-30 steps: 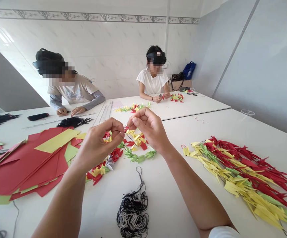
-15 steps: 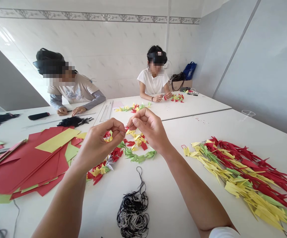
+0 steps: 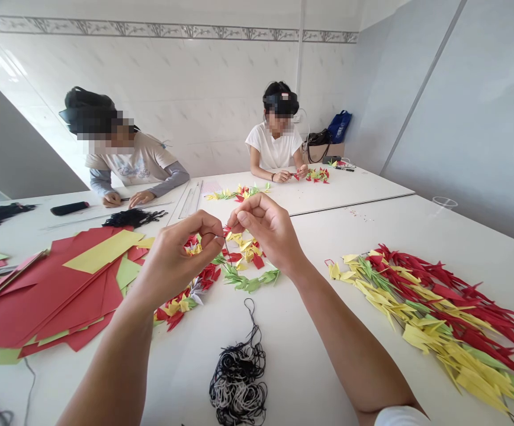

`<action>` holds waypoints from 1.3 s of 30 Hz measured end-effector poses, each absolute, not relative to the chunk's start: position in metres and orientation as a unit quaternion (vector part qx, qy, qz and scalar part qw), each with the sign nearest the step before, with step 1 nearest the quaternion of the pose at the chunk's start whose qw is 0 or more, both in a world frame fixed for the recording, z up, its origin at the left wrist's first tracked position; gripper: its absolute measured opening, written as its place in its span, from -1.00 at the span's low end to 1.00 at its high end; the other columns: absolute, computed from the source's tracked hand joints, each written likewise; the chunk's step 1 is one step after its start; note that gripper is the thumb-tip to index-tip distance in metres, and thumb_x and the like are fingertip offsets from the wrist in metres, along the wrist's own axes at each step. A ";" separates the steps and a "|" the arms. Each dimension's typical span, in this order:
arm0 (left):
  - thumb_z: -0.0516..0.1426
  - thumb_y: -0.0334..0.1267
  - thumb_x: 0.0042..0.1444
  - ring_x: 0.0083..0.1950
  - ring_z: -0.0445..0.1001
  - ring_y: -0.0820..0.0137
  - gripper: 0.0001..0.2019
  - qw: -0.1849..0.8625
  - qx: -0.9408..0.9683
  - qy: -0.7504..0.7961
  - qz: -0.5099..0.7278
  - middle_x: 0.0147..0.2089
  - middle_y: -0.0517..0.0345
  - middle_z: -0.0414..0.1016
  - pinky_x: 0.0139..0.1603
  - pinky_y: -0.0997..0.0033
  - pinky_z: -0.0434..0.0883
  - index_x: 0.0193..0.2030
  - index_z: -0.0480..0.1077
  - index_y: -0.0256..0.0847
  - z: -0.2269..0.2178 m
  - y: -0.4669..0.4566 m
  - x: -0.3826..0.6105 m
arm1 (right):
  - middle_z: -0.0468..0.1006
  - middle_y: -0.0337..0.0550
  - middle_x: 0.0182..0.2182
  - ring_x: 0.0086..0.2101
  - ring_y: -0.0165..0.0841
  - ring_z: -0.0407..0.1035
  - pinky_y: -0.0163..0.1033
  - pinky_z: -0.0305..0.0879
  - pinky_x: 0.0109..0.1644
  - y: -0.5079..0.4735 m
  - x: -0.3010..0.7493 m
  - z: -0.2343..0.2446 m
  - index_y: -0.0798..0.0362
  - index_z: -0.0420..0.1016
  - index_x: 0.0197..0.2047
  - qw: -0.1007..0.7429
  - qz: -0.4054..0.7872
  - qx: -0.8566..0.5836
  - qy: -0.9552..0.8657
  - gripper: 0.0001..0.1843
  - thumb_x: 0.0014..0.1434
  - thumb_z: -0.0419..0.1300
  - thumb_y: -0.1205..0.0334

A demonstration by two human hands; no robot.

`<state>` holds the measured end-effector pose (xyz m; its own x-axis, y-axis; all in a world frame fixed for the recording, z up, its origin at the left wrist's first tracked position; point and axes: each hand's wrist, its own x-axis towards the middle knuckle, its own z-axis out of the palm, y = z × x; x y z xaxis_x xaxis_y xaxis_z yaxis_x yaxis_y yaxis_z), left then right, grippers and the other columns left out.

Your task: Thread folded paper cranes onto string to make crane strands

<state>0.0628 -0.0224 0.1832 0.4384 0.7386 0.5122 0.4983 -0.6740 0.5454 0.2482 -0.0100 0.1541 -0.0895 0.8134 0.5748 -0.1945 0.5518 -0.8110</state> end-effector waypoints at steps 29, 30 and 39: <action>0.12 -0.38 0.21 -0.40 0.26 0.51 -0.93 0.137 0.837 0.370 0.380 -0.46 0.33 0.21 -0.29 0.51 0.28 -0.26 0.41 -0.15 0.182 -0.020 0.062 | 0.59 -0.20 -0.34 -0.31 -0.41 0.50 -0.24 0.51 -0.13 -0.008 0.248 0.154 0.03 0.42 -0.24 0.631 0.393 -0.230 -0.628 -0.75 0.27 0.28 0.02; 0.12 -0.38 0.21 -0.40 0.27 0.51 -0.93 0.136 0.837 0.370 0.380 -0.46 0.33 0.21 -0.29 0.51 0.28 -0.25 0.41 -0.15 0.182 -0.020 0.062 | 0.59 -0.20 -0.34 -0.31 -0.41 0.50 -0.24 0.51 -0.13 -0.008 0.248 0.154 0.03 0.42 -0.24 0.632 0.392 -0.231 -0.628 -0.75 0.27 0.28 0.02; 0.10 -0.41 0.19 -0.39 0.27 0.50 -0.90 0.134 0.836 0.370 0.382 -0.44 0.30 0.27 -0.28 0.49 0.28 -0.29 0.40 -0.16 0.183 -0.020 0.063 | 0.59 -0.19 -0.33 -0.30 -0.40 0.50 -0.23 0.51 -0.14 -0.008 0.248 0.153 0.03 0.44 -0.24 0.630 0.404 -0.223 -0.625 -0.78 0.27 0.29 0.06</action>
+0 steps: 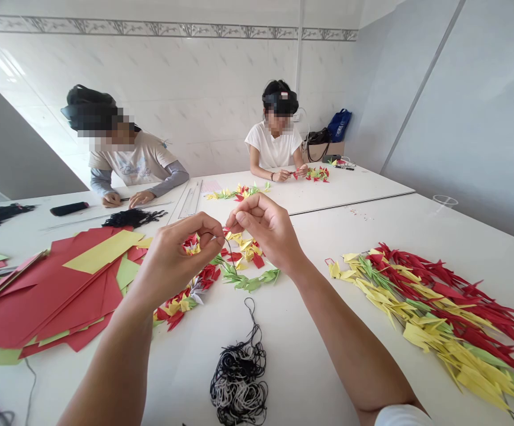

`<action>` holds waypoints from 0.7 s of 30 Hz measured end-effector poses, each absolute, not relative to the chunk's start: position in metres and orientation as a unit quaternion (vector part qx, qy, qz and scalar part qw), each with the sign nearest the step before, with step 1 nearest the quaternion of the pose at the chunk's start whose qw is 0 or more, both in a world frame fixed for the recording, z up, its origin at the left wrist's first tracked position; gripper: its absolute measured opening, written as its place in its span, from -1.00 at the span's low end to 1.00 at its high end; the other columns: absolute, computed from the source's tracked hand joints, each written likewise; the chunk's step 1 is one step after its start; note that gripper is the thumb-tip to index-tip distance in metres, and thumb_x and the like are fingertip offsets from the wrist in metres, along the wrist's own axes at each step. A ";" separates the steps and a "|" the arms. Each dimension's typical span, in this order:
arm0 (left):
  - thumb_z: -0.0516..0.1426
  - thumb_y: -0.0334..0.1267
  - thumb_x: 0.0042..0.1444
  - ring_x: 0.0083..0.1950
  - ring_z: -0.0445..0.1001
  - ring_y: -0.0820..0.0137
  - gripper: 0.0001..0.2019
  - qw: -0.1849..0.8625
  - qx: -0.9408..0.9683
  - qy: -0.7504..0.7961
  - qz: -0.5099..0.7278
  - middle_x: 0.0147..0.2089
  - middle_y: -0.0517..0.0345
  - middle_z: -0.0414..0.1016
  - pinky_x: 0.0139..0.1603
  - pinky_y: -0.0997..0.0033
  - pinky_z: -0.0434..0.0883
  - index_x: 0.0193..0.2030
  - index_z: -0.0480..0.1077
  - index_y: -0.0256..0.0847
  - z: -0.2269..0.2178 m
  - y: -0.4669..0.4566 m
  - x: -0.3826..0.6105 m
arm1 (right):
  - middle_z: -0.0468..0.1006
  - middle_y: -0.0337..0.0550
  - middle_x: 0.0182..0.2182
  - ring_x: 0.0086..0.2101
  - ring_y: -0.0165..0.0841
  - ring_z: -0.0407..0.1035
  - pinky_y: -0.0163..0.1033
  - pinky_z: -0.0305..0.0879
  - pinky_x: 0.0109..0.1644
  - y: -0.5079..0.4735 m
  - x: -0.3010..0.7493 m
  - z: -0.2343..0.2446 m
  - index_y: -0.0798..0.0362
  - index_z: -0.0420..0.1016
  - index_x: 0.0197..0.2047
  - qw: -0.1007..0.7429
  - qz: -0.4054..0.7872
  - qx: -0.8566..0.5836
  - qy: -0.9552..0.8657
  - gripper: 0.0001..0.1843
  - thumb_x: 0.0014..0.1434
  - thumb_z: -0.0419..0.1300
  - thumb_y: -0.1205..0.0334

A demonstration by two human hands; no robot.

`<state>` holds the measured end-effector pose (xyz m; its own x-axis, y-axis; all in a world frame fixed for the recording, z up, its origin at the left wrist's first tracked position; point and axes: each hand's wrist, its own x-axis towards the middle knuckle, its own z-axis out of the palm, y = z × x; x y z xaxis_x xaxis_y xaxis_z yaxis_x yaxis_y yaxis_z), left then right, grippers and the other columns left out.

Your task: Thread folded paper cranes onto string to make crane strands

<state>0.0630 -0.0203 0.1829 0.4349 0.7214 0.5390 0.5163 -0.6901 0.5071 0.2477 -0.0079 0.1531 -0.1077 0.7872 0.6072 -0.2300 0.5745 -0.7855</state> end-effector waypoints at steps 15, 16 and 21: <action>0.00 -0.41 0.28 -0.45 0.23 0.51 -0.88 0.164 0.821 0.396 0.378 -0.46 0.33 0.27 -0.41 0.52 0.20 -0.20 0.31 -0.13 0.186 -0.024 0.063 | 0.59 -0.18 -0.30 -0.30 -0.41 0.48 -0.24 0.49 -0.13 -0.007 0.249 0.152 0.03 0.46 -0.22 0.637 0.391 -0.230 -0.623 -0.79 0.28 0.27 0.06; 0.00 -0.41 0.28 -0.45 0.24 0.51 -0.88 0.166 0.821 0.394 0.378 -0.47 0.33 0.27 -0.41 0.52 0.21 -0.20 0.30 -0.13 0.185 -0.024 0.063 | 0.59 -0.19 -0.30 -0.30 -0.41 0.48 -0.25 0.49 -0.13 -0.007 0.249 0.152 0.03 0.46 -0.22 0.637 0.391 -0.231 -0.623 -0.78 0.28 0.28 0.05; 0.02 -0.42 0.26 -0.45 0.24 0.51 -0.89 0.162 0.825 0.393 0.373 -0.47 0.33 0.28 -0.38 0.52 0.24 -0.21 0.31 -0.13 0.183 -0.023 0.063 | 0.60 -0.19 -0.30 -0.31 -0.42 0.48 -0.24 0.50 -0.13 -0.007 0.250 0.152 0.03 0.46 -0.23 0.635 0.388 -0.234 -0.626 -0.75 0.26 0.28 0.02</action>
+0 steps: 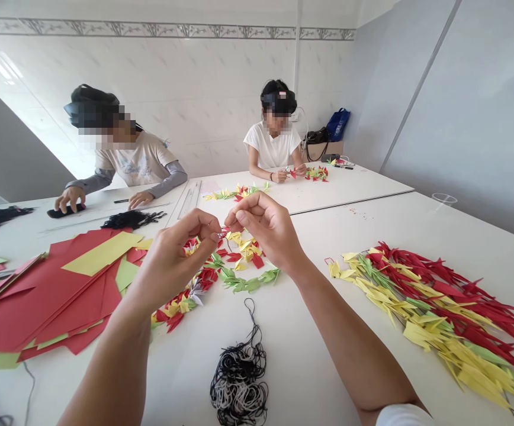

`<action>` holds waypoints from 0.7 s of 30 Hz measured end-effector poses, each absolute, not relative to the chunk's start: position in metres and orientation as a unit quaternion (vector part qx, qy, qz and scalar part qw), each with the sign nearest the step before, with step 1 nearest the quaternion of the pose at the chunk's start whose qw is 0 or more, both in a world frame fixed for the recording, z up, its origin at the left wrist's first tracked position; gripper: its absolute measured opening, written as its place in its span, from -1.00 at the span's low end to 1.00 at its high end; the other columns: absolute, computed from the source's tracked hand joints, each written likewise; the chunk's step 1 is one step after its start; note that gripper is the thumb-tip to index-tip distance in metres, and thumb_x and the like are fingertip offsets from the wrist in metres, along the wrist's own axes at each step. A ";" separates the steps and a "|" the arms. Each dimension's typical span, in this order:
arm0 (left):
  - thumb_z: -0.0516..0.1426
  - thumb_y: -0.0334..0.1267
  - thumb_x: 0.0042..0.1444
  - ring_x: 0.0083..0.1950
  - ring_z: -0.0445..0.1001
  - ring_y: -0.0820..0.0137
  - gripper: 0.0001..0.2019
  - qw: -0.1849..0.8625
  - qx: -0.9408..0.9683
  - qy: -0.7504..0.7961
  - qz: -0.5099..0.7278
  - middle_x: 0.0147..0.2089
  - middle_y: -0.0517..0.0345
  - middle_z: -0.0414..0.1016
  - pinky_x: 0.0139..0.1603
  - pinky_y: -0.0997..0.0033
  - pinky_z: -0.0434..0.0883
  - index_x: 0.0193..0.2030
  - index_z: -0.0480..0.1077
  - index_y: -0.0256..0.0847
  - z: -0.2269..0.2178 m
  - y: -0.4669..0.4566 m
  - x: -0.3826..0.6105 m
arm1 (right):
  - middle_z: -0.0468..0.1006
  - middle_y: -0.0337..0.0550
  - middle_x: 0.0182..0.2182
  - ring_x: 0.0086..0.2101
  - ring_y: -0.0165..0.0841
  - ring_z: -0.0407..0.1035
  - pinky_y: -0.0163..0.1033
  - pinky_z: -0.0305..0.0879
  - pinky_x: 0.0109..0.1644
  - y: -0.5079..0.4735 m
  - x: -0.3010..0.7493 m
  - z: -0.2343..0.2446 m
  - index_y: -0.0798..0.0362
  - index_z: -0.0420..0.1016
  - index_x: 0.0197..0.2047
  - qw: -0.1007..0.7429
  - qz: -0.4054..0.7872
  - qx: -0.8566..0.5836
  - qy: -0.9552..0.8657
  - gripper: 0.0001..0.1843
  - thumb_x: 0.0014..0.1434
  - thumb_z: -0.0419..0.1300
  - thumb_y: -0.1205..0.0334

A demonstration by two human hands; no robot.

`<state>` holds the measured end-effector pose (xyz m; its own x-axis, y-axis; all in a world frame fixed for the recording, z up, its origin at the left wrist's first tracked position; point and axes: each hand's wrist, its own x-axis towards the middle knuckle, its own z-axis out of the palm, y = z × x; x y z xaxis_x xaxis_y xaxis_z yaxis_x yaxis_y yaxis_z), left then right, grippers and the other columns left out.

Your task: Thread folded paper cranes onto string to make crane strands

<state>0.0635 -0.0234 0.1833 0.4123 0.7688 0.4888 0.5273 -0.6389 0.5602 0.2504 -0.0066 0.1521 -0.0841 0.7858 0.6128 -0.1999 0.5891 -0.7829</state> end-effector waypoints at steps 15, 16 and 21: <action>0.11 -0.31 0.23 -0.49 0.26 0.52 -0.93 0.170 0.795 0.427 0.397 -0.49 0.30 0.36 -0.44 0.51 0.25 -0.28 0.40 -0.15 0.182 -0.021 0.064 | 0.62 -0.18 -0.28 -0.22 -0.35 0.53 -0.16 0.50 -0.09 -0.021 0.239 0.153 -0.01 0.45 -0.21 0.654 0.133 -0.267 -0.695 -0.94 0.34 0.17 0.29; 0.11 -0.31 0.23 -0.50 0.25 0.52 -0.93 0.166 0.793 0.429 0.400 -0.50 0.30 0.36 -0.45 0.52 0.24 -0.28 0.41 -0.15 0.182 -0.021 0.064 | 0.62 -0.18 -0.28 -0.20 -0.34 0.54 -0.15 0.50 -0.08 -0.022 0.239 0.152 -0.02 0.44 -0.21 0.650 0.106 -0.269 -0.703 -0.93 0.34 0.16 0.32; 0.13 -0.30 0.20 -0.52 0.24 0.52 -0.92 0.138 0.792 0.436 0.404 -0.53 0.30 0.38 -0.46 0.51 0.24 -0.31 0.43 -0.16 0.183 -0.021 0.065 | 0.63 -0.18 -0.23 -0.15 -0.31 0.55 -0.12 0.51 -0.07 -0.021 0.237 0.149 -0.07 0.41 -0.18 0.637 0.038 -0.266 -0.722 -0.88 0.34 0.13 0.37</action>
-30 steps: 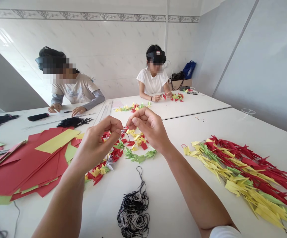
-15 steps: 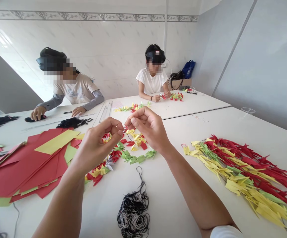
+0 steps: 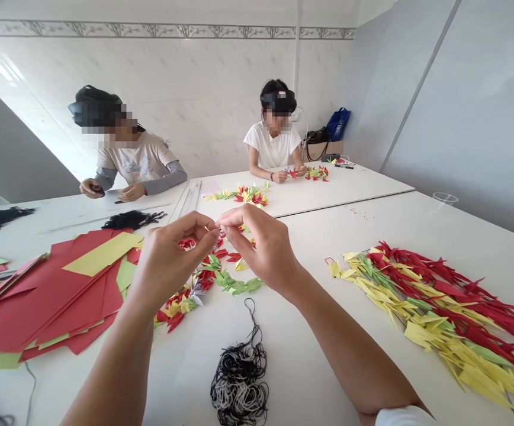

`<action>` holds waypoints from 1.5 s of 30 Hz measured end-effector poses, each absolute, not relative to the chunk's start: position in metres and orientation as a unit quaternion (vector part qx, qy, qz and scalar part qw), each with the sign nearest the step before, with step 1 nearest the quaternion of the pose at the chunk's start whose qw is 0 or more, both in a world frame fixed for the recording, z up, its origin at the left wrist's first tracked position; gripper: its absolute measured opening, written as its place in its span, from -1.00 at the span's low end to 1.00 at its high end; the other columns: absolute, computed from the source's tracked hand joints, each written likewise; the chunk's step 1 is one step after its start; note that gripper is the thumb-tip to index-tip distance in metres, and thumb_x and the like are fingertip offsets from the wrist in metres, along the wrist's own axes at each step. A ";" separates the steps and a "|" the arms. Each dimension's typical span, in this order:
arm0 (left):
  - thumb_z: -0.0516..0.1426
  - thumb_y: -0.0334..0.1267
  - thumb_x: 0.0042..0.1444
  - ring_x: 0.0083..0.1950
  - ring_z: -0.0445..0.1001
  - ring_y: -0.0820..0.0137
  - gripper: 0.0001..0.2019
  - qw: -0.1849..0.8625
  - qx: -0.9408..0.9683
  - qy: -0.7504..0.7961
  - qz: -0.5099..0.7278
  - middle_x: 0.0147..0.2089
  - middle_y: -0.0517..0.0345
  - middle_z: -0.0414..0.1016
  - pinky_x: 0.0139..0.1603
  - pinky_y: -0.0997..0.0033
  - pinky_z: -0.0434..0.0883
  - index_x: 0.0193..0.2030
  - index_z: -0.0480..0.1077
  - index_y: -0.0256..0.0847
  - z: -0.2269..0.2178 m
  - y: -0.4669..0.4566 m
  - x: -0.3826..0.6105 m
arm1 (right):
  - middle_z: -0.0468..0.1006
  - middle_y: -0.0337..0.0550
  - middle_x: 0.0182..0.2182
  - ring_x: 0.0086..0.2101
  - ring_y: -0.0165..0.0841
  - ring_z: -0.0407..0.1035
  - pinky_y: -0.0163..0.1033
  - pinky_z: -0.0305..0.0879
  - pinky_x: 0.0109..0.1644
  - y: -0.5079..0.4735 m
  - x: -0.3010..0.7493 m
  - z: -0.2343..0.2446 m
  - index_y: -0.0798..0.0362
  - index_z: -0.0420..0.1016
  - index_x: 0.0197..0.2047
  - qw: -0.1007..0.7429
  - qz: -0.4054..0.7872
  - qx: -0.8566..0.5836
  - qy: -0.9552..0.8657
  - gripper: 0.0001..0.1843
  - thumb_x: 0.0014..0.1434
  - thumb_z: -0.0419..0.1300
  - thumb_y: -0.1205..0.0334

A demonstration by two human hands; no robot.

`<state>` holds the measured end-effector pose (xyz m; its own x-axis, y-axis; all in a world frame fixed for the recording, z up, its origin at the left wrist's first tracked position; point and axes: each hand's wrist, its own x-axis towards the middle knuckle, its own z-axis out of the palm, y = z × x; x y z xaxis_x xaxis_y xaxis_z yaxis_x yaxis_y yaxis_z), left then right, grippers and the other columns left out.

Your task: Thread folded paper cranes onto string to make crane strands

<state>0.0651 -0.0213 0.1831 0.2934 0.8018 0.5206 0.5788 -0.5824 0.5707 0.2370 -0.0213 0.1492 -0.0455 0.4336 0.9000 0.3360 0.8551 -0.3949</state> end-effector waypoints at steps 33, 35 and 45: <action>0.15 -0.33 0.19 -0.49 0.41 0.51 -0.95 0.164 0.782 0.447 0.403 -0.50 0.32 0.49 -0.43 0.50 0.34 -0.30 0.42 -0.14 0.184 -0.022 0.067 | 0.62 -0.22 -0.30 -0.33 -0.38 0.51 -0.22 0.47 -0.22 -0.024 0.234 0.150 -0.05 0.41 -0.21 0.646 0.015 -0.287 -0.707 -0.89 0.34 0.14 0.36; 0.14 -0.34 0.19 -0.47 0.44 0.51 -0.94 0.166 0.781 0.448 0.402 -0.47 0.31 0.51 -0.40 0.50 0.36 -0.31 0.41 -0.15 0.184 -0.022 0.067 | 0.61 -0.22 -0.31 -0.34 -0.39 0.50 -0.23 0.46 -0.24 -0.024 0.233 0.150 -0.05 0.41 -0.21 0.642 0.017 -0.288 -0.710 -0.89 0.34 0.13 0.36; 0.13 -0.33 0.22 -0.44 0.50 0.49 -0.96 0.162 0.782 0.454 0.395 -0.47 0.33 0.54 -0.35 0.49 0.36 -0.26 0.40 -0.14 0.183 -0.022 0.066 | 0.60 -0.22 -0.32 -0.33 -0.40 0.50 -0.25 0.45 -0.22 -0.025 0.235 0.151 -0.04 0.40 -0.22 0.635 0.012 -0.292 -0.715 -0.89 0.34 0.13 0.37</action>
